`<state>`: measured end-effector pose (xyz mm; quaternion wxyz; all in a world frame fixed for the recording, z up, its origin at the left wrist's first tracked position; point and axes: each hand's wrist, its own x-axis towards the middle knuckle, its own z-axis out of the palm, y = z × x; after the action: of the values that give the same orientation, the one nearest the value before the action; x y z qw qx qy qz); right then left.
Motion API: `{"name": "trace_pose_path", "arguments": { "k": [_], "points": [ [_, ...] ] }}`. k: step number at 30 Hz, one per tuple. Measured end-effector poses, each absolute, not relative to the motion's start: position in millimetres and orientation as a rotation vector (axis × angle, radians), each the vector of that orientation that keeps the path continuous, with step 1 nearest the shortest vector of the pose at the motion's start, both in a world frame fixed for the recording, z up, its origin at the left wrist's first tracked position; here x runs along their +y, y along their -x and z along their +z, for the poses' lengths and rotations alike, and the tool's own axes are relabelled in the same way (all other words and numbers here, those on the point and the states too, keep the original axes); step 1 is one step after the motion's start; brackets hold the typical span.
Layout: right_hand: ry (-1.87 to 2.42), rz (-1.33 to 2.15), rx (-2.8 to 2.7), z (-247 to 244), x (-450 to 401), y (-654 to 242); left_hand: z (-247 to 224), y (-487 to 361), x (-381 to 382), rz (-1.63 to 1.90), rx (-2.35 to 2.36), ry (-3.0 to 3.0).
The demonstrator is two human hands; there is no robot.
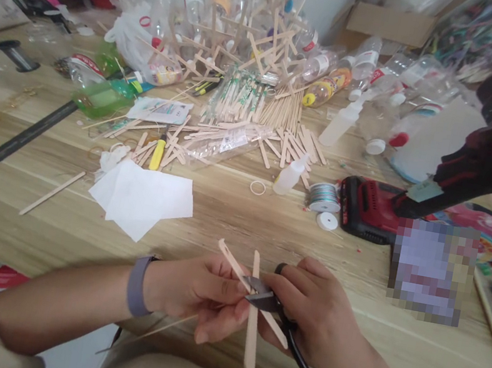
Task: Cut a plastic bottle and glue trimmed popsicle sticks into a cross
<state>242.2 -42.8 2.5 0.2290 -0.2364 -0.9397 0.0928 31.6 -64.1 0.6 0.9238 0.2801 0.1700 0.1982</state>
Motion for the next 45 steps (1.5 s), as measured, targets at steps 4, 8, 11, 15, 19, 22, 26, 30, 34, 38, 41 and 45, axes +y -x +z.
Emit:
{"name": "trace_pose_path", "arguments": {
  "k": [4,8,11,15,19,22,26,30,34,38,41,45],
  "points": [
    [0.64,0.25,-2.576,2.2,-43.0,-242.0,-3.9,-30.4,-64.7,0.409,0.328,-0.574],
    [0.626,0.265,-2.568,-0.5,-44.4,-241.8,-2.2,-31.7,-64.8,0.419,0.307,-0.57],
    [0.623,0.27,-2.551,-1.2,-43.9,-241.2,-0.8,-32.7,-63.8,0.446,0.315,-0.589],
    [0.828,0.113,-2.408,2.1,-35.4,-244.6,-0.1,-31.7,-61.5,0.538,0.33,-0.582],
    [1.34,-0.137,-2.263,-0.2,-19.0,-258.5,0.8,-30.6,-60.4,0.569,0.351,-0.557],
    [1.554,-0.077,-2.291,-8.6,-8.2,-271.1,0.7,-31.2,-60.8,0.563,0.353,-0.552],
    [1.601,-0.079,-2.407,-14.9,-3.4,-278.7,-0.2,-31.5,-61.3,0.551,0.379,-0.566],
    [1.485,-0.099,-2.389,-4.8,-9.3,-272.6,-0.4,-31.3,-61.5,0.551,0.43,-0.565],
    [1.052,0.489,-2.169,10.3,-24.7,-256.2,-0.8,-32.2,-61.8,0.536,0.485,-0.571],
    [0.822,1.001,-1.966,13.6,-38.6,-240.2,-1.6,-34.0,-61.3,0.511,0.541,-0.594],
    [0.773,1.204,-1.887,10.0,-41.2,-235.1,-1.4,-35.5,-60.9,0.503,0.561,-0.592],
    [0.768,1.297,-1.817,5.1,-40.6,-234.4,-1.8,-36.8,-61.1,0.497,0.559,-0.549]
  ]
}}
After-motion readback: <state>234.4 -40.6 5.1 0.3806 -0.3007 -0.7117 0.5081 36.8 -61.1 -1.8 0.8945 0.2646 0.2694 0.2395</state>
